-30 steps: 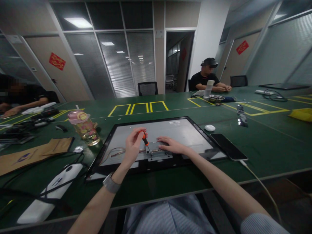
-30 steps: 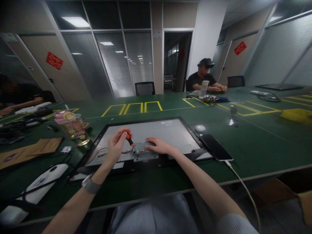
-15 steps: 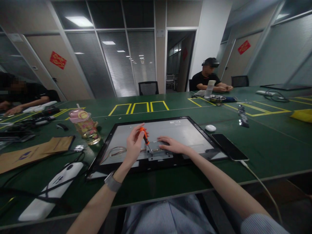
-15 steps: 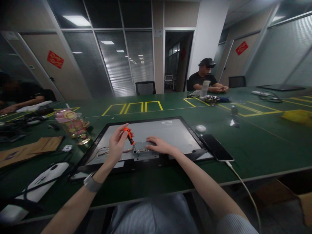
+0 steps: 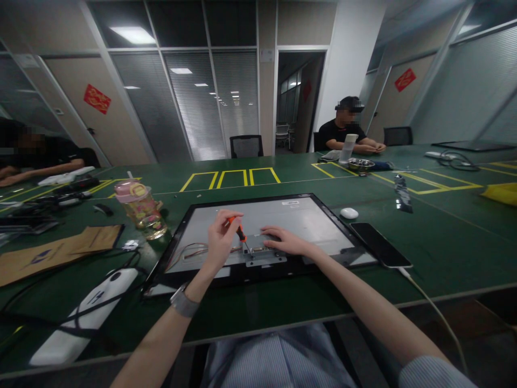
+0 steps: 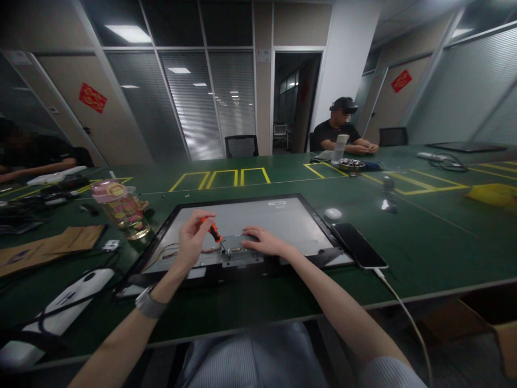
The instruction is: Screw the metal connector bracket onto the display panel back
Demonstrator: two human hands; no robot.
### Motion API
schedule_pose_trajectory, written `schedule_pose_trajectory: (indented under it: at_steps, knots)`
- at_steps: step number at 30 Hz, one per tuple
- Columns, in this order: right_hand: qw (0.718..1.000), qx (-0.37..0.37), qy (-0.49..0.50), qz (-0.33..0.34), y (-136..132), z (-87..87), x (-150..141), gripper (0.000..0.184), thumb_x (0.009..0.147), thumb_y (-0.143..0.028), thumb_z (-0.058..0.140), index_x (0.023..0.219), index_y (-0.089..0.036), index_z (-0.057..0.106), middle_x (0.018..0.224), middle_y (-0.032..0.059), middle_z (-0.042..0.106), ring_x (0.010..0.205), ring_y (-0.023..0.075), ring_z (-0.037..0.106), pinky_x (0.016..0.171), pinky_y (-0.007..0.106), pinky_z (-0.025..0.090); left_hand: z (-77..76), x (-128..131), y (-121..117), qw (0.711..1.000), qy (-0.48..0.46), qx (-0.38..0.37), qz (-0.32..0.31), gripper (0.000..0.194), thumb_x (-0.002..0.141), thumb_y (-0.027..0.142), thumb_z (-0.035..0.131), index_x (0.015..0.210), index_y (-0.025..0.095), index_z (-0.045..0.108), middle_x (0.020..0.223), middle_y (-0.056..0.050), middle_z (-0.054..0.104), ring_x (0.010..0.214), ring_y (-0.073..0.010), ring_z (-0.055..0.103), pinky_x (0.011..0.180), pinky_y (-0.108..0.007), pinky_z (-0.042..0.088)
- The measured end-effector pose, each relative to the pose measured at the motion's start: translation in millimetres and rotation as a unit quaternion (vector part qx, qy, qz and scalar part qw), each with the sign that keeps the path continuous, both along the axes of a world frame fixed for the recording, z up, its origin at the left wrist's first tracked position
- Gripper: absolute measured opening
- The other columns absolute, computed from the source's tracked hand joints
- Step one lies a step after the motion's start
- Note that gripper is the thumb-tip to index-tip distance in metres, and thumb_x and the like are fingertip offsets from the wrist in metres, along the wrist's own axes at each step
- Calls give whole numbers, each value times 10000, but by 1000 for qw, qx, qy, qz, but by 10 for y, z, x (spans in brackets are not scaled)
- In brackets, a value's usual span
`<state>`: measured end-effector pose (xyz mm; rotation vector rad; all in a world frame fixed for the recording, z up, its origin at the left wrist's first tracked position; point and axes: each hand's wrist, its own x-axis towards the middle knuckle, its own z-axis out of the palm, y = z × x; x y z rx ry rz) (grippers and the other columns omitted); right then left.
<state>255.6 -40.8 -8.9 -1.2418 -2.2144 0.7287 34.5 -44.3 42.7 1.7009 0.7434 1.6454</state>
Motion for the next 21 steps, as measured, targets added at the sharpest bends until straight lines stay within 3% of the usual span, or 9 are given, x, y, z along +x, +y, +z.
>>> schedule_pose_trajectory:
  at_steps: [3, 7, 10, 12, 17, 19, 21]
  knots:
    - [1000, 2, 0, 2, -3, 3, -4, 534, 868, -555, 480, 1253, -192, 548, 1382, 93, 476, 1288, 257, 410, 1099, 430, 295, 5, -3, -2, 999, 2, 23, 27, 135, 796, 297, 625, 808, 182, 696, 810, -31, 550, 749, -128, 546, 648, -221, 475]
    - [1000, 10, 3, 6, 5, -2, -6, 524, 867, -557, 479, 1231, -190, 567, 1365, 99, 494, 1271, 254, 431, 1092, 423, 308, -14, 8, -2, 998, -46, -17, -49, 285, 877, 347, 480, 950, 166, 687, 993, -83, 599, 815, -164, 606, 732, -302, 521]
    - [1000, 13, 1, 7, 15, -11, -4, 522, 866, -555, 481, 1230, -191, 567, 1371, 96, 491, 1278, 259, 422, 1094, 439, 300, -15, 14, -14, 995, -44, -46, -73, 303, 873, 350, 500, 1062, 165, 649, 952, -77, 636, 773, -163, 633, 730, -316, 527]
    - [1000, 12, 1, 6, 22, -21, 0, 517, 865, -552, 483, 1234, -200, 563, 1375, 88, 488, 1280, 261, 418, 1098, 445, 292, -9, 15, -23, 997, -23, -43, -52, 283, 866, 346, 525, 1057, 174, 645, 887, -54, 630, 733, -146, 628, 696, -289, 523]
    - [1000, 12, 2, 3, 29, -37, 7, 533, 863, -562, 480, 1243, -197, 557, 1370, 90, 490, 1276, 264, 424, 1098, 438, 298, -8, 4, -16, 999, 13, 20, 48, 120, 809, 285, 612, 829, 187, 680, 780, -12, 570, 696, -111, 563, 649, -220, 467]
    - [1000, 14, -1, 6, 27, -33, 5, 535, 866, -564, 473, 1241, -192, 559, 1367, 93, 492, 1275, 262, 426, 1096, 431, 303, -19, 0, -8, 999, 3, 23, 49, 183, 850, 299, 547, 841, 183, 689, 788, -22, 581, 720, -119, 567, 678, -231, 466]
    - [1000, 13, -5, 6, 24, -26, 2, 535, 868, -565, 470, 1241, -191, 558, 1369, 96, 490, 1274, 260, 428, 1095, 429, 306, -30, 1, -6, 1000, -26, 5, 12, 270, 891, 319, 459, 900, 176, 689, 855, -43, 611, 736, -133, 595, 695, -258, 483]
